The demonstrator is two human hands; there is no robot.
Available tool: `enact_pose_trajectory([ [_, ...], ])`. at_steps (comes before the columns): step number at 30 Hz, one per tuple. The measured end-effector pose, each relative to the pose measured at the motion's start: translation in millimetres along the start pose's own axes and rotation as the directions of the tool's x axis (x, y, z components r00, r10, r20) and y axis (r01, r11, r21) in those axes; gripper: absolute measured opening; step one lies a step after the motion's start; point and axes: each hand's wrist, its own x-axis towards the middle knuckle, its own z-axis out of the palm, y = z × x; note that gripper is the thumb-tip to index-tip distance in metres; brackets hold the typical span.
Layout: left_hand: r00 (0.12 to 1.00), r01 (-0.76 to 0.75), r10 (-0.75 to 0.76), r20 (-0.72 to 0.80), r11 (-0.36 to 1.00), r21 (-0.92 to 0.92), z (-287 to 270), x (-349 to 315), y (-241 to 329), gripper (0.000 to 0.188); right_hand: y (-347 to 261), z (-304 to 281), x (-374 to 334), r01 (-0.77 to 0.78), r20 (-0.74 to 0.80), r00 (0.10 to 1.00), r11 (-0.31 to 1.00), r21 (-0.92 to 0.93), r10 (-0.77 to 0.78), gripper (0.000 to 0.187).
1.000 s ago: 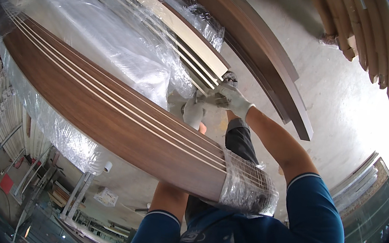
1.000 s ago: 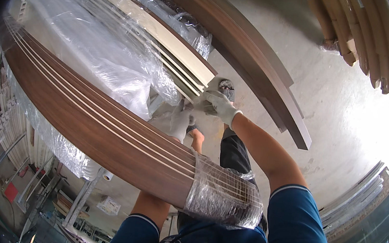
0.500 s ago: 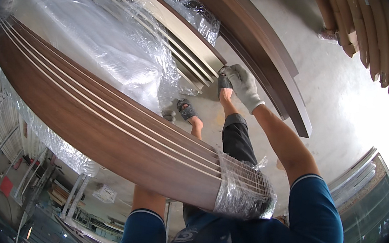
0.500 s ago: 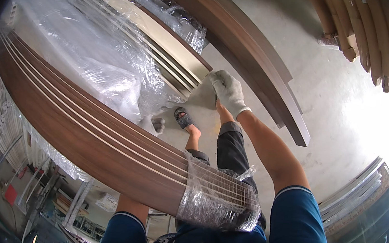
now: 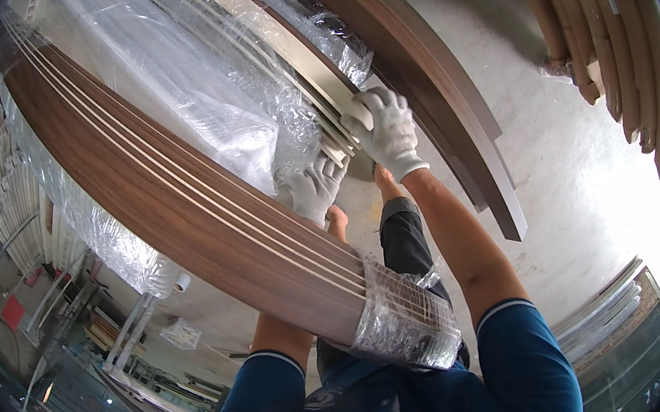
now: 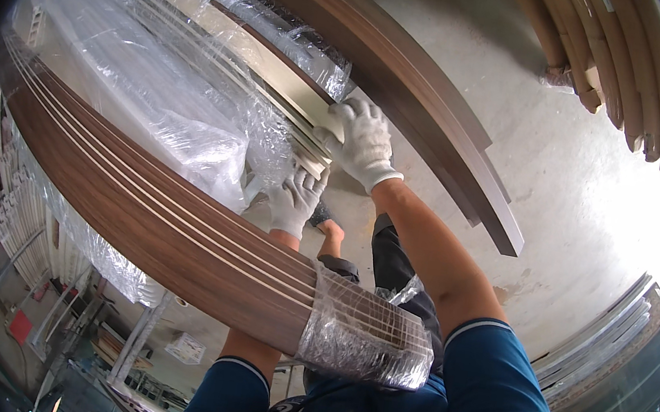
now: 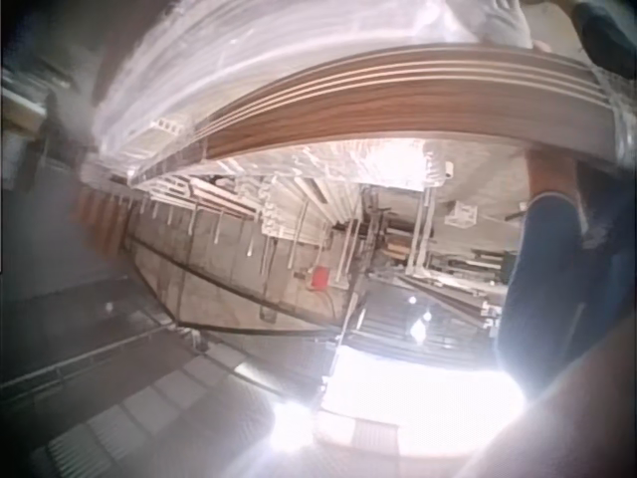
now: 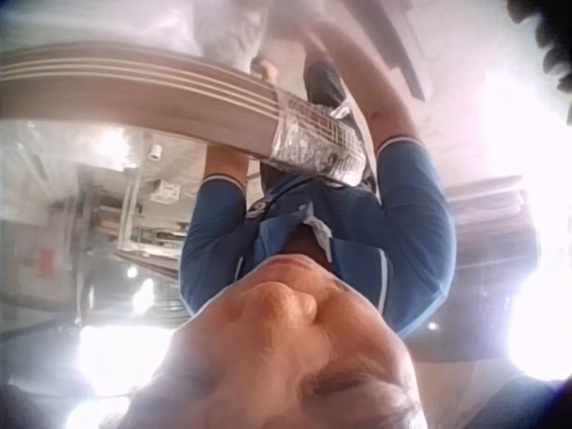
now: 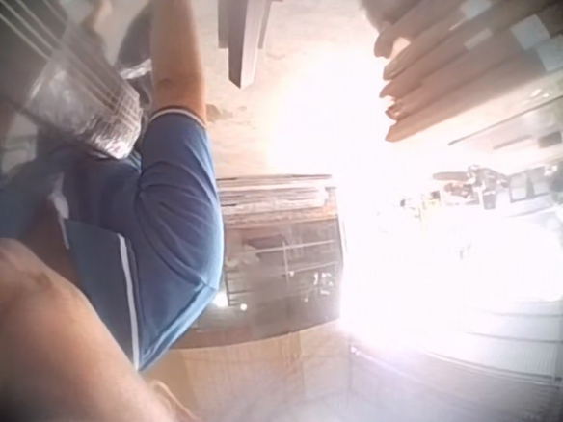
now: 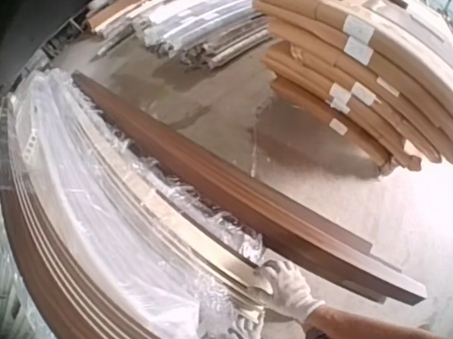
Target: The person stacks long wooden planks on a metal rack and wraps them with clear plastic film. They repeatedly pick up planks, align them, and roll the film around the stack to secure it.
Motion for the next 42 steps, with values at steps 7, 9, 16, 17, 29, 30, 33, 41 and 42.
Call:
enact_pose_trajectory([
  [7,0.989,-0.138,0.124,0.077,0.967,0.213,15.9,2.3,-2.5,0.035,-28.8,16.1,-25.5,0.047,0.230,0.973,0.986,-0.158,-0.009,0.125],
  [9,0.992,-0.129,0.126,0.031,0.974,0.185,5.0,7.0,0.7,0.037,-35.9,20.9,-27.8,0.043,0.205,0.979,0.980,-0.193,-0.003,0.121],
  [16,0.983,0.099,-0.083,0.162,0.991,-0.089,-17.8,10.9,4.2,0.053,-41.5,-0.2,-19.7,-0.020,0.173,0.985,1.000,0.009,0.018,0.080],
  [17,0.982,0.040,-0.036,0.187,0.999,-0.015,-15.9,8.6,1.0,0.053,-43.2,-5.8,-20.3,-0.022,0.184,0.983,1.000,0.011,0.019,0.078],
  [29,0.992,0.069,-0.085,0.098,0.985,0.158,3.3,-0.7,4.4,0.057,-23.5,-40.8,15.8,-0.149,0.323,0.946,0.896,0.418,0.007,0.106],
  [30,0.992,0.071,-0.087,0.092,0.983,0.167,3.2,-1.1,4.8,0.057,-22.9,-39.6,14.1,-0.154,0.334,0.942,0.918,0.366,0.025,0.106],
  [33,0.993,0.077,-0.093,0.076,0.978,0.196,3.7,-3.8,5.1,0.058,-25.1,-33.5,8.9,-0.183,0.352,0.932,0.953,0.241,0.090,0.107],
  [41,0.986,0.120,-0.152,0.064,0.927,0.356,-1.7,-30.5,11.8,0.061,-18.1,-37.9,19.1,-0.182,0.336,0.935,0.965,0.189,0.110,0.101],
  [42,0.988,0.112,-0.147,0.054,0.905,0.412,-2.2,-37.2,12.6,0.059,-16.8,-43.1,17.1,-0.204,0.345,0.929,0.966,0.162,0.138,0.101],
])
